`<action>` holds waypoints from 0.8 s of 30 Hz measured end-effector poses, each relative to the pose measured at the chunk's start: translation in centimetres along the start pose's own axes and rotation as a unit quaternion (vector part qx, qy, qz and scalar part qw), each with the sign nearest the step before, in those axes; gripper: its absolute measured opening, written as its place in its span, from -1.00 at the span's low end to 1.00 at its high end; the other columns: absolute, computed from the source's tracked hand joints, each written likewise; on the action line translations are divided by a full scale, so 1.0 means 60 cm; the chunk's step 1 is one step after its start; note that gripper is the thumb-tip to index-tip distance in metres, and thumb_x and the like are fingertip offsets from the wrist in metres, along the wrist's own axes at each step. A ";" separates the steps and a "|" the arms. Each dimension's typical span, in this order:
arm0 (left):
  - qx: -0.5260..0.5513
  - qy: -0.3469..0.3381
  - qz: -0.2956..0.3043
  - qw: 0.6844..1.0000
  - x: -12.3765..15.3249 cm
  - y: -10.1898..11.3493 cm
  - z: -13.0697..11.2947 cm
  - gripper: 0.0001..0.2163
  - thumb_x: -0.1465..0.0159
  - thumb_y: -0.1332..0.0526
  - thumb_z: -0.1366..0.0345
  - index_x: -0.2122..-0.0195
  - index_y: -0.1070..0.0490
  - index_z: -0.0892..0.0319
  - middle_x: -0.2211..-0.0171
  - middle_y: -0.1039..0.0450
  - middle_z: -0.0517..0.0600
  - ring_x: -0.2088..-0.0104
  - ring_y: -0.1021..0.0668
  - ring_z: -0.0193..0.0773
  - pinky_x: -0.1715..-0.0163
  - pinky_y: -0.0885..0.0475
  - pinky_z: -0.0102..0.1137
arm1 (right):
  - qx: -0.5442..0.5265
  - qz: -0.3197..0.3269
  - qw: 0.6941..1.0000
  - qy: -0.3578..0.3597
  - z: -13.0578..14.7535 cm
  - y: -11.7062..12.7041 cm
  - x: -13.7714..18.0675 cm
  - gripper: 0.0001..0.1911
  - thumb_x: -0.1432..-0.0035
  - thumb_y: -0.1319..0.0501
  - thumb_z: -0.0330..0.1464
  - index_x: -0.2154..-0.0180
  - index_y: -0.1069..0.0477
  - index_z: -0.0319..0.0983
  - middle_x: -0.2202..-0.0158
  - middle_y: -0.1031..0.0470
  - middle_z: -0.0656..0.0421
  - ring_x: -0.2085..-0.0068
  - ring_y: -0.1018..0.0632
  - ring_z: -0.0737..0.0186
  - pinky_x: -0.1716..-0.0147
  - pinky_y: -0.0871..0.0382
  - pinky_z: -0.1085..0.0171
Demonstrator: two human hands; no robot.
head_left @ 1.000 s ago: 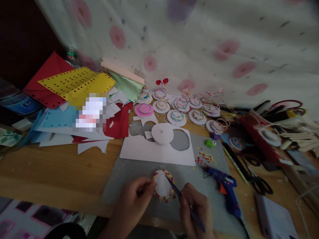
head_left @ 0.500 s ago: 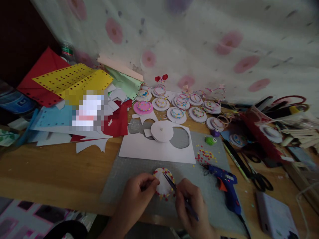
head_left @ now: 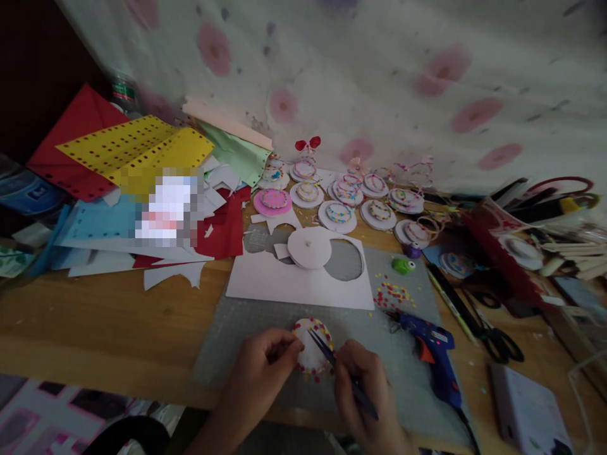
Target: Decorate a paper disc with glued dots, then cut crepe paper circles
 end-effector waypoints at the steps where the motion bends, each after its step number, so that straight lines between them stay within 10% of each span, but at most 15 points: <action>1: 0.001 0.002 -0.001 1.000 0.000 0.000 0.000 -0.67 -0.15 -0.19 0.07 0.33 -0.55 0.26 0.39 -0.56 0.08 0.37 -0.51 -0.17 0.48 -0.26 -0.41 | 0.003 -0.001 1.000 0.001 0.001 0.001 0.000 -0.85 -0.27 -0.03 -0.51 0.15 -0.21 -0.18 0.44 -0.36 0.23 0.51 -0.40 0.35 0.58 -0.32 0.42; 24: 0.009 -0.003 -0.006 1.000 0.003 0.001 -0.012 -0.71 -0.14 -0.20 0.07 0.43 -0.52 0.22 0.49 -0.49 0.00 0.49 -0.41 -0.27 0.53 -0.20 -0.44 | 0.030 -0.020 0.999 -0.023 -0.009 0.002 0.008 -0.91 -0.35 -0.03 -0.36 0.11 -0.23 -0.19 0.37 -0.46 0.15 0.43 -0.52 0.27 0.49 -0.47 0.36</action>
Point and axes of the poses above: each hand's wrist, its own x-axis away from the middle knuckle, its own y-axis out of the back of the hand, z = x × y, the point moved 10 cm from there along -x, towards the middle knuckle
